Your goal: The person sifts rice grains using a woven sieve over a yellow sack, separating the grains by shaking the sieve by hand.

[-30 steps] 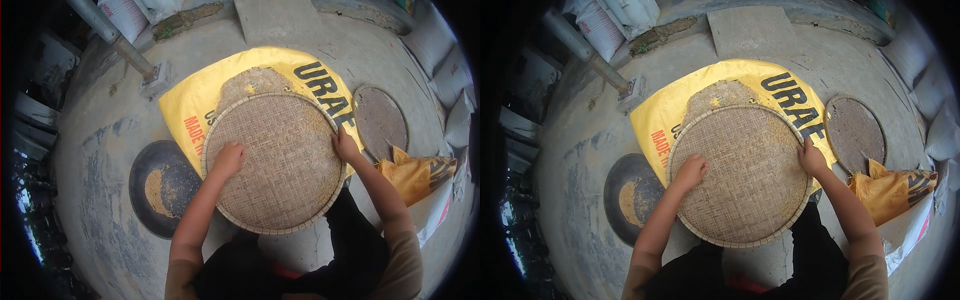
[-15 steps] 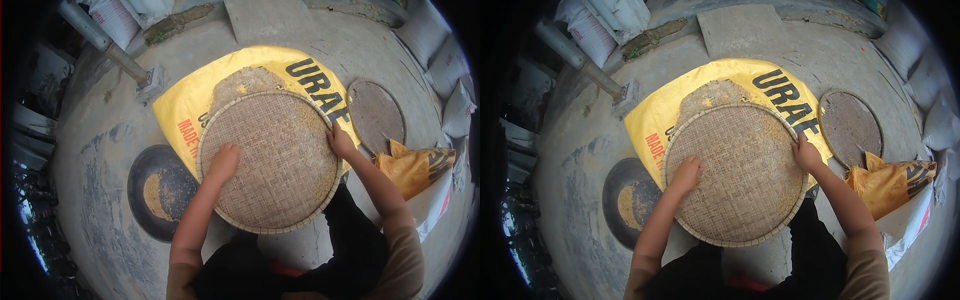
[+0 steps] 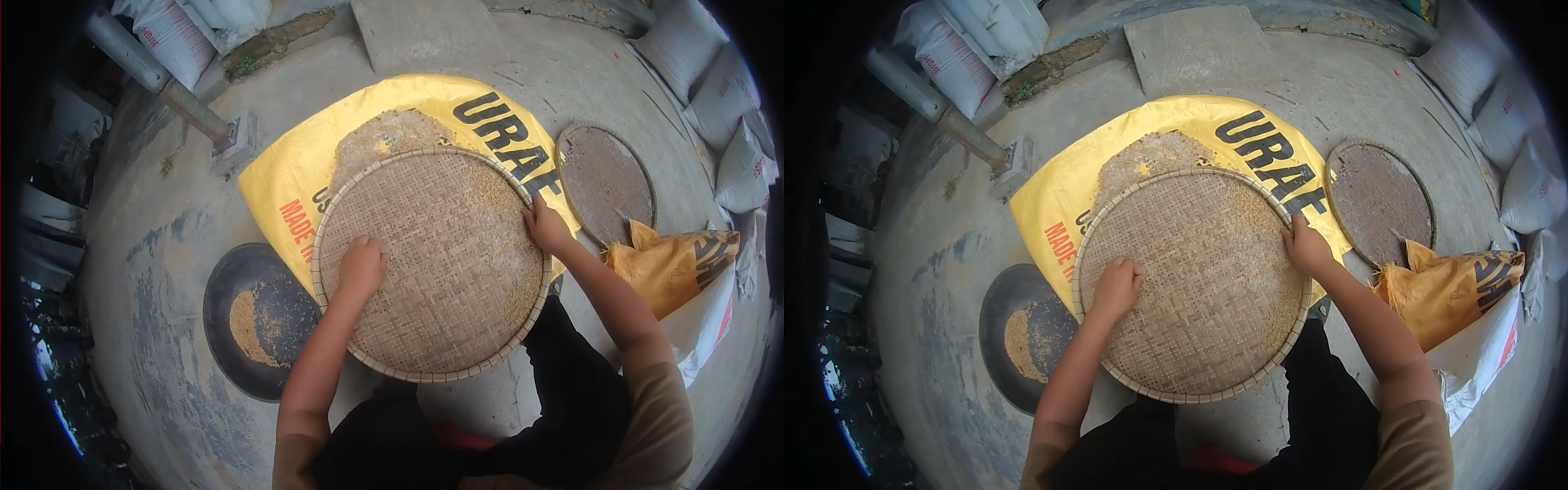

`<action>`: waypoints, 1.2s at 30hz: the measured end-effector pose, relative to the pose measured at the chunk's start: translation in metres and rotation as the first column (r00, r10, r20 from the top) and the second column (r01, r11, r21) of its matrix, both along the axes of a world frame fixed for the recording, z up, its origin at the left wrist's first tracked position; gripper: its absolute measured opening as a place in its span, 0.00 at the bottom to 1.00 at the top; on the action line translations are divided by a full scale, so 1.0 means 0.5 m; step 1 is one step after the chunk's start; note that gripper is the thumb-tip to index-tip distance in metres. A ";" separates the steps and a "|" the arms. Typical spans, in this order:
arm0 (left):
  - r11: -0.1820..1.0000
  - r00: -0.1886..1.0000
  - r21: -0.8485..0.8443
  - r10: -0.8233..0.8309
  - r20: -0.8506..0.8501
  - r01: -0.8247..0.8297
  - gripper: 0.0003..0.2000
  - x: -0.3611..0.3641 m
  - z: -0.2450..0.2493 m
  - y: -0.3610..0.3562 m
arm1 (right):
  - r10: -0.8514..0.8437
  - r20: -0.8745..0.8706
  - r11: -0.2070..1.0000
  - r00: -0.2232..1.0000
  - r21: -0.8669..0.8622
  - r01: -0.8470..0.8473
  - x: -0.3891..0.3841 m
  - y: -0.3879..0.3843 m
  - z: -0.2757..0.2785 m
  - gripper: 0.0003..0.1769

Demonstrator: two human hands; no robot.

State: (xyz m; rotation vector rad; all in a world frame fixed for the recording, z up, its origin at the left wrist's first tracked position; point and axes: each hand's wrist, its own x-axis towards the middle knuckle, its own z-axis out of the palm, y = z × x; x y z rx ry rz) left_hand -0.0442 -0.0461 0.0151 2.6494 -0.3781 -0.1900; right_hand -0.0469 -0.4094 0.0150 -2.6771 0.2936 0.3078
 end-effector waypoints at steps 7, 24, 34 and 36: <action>0.993 0.997 0.091 -0.073 0.022 0.071 0.06 0.007 -0.007 0.001 | 0.031 0.120 0.999 0.992 -0.027 -0.028 -0.002 -0.007 -0.018 0.19; 0.562 0.712 0.614 0.703 -0.001 -0.554 0.08 -0.088 0.103 0.348 | 0.041 0.095 0.999 0.995 -0.009 -0.041 -0.004 -0.011 -0.016 0.22; 0.828 0.897 0.345 0.410 0.167 -0.443 0.04 -0.009 0.107 0.161 | 0.468 0.415 0.877 0.781 -0.327 -0.352 0.000 0.095 0.079 0.29; 0.852 0.924 0.360 0.349 0.155 -0.381 0.04 0.009 0.095 0.119 | 0.621 0.480 0.762 0.619 -0.184 -0.621 -0.030 0.210 0.161 0.29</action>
